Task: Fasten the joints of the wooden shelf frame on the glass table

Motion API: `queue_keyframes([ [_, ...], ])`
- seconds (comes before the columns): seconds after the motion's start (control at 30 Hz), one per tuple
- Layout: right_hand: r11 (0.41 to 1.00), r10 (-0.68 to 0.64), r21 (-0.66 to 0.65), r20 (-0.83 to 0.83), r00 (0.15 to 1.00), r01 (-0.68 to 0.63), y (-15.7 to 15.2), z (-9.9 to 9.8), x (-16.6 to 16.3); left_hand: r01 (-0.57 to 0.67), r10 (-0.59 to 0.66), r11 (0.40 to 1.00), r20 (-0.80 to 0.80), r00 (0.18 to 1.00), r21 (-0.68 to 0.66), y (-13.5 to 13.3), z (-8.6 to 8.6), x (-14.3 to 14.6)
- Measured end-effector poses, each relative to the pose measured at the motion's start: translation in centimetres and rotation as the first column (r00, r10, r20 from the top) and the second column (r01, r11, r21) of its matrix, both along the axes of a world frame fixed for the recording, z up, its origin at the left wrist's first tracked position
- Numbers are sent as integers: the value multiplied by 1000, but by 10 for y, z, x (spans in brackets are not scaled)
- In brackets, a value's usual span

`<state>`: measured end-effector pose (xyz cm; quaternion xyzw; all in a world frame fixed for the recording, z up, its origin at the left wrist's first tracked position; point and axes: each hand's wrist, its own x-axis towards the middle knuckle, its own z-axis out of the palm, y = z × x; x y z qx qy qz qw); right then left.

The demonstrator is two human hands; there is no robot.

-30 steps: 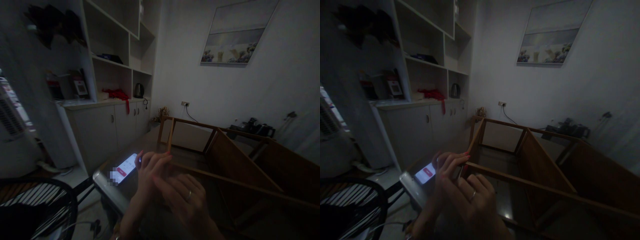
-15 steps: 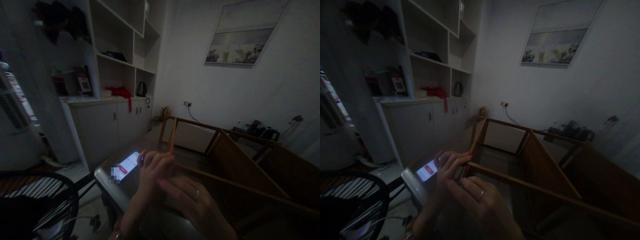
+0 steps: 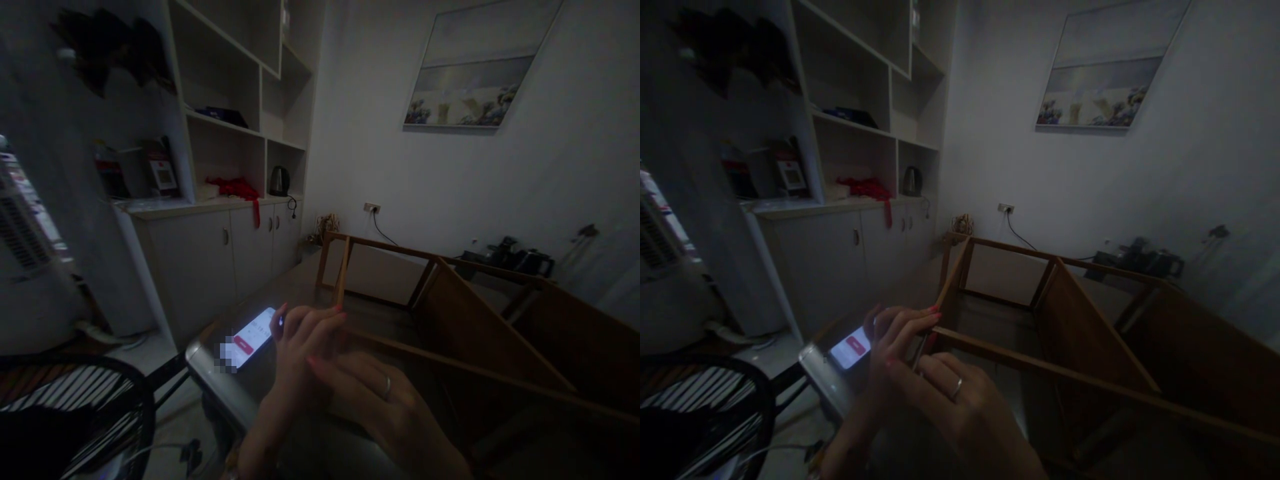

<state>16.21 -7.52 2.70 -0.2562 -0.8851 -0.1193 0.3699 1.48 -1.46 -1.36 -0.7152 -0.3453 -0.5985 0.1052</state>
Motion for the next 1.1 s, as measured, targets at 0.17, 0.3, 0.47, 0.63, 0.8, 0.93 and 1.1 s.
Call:
queue_keyframes([
  [0.17, 998, -14, 62, -44, 999, 17, -2, 0, -2, 3, -4, 1000, -12, 1000, -4, 1, -1, -1],
  [0.3, 995, -20, 94, -43, 999, 24, -2, 2, -3, -5, 5, 1000, 8, 1000, 5, 1, -2, 1],
  [0.47, 1000, 25, 11, -34, 999, -25, 2, 2, -1, -1, 0, 1000, 26, 1000, 13, 1, -2, 2],
  [0.63, 998, 44, -33, -56, 997, -46, 2, 2, -1, -7, 7, 1000, 13, 1000, 8, 2, -5, 1],
  [0.8, 995, 53, -84, -48, 997, -57, 2, 1, -2, -26, 26, 999, -10, 1000, 19, 2, -5, -1],
  [0.93, 994, 70, -75, -76, 995, -76, 4, -1, -4, -18, 19, 1000, -14, 1000, 22, 3, -5, -2],
  [1.1, 994, 66, -85, -89, 994, -74, 4, 2, -5, -9, 8, 1000, -26, 1000, -12, 1, -5, -3],
])
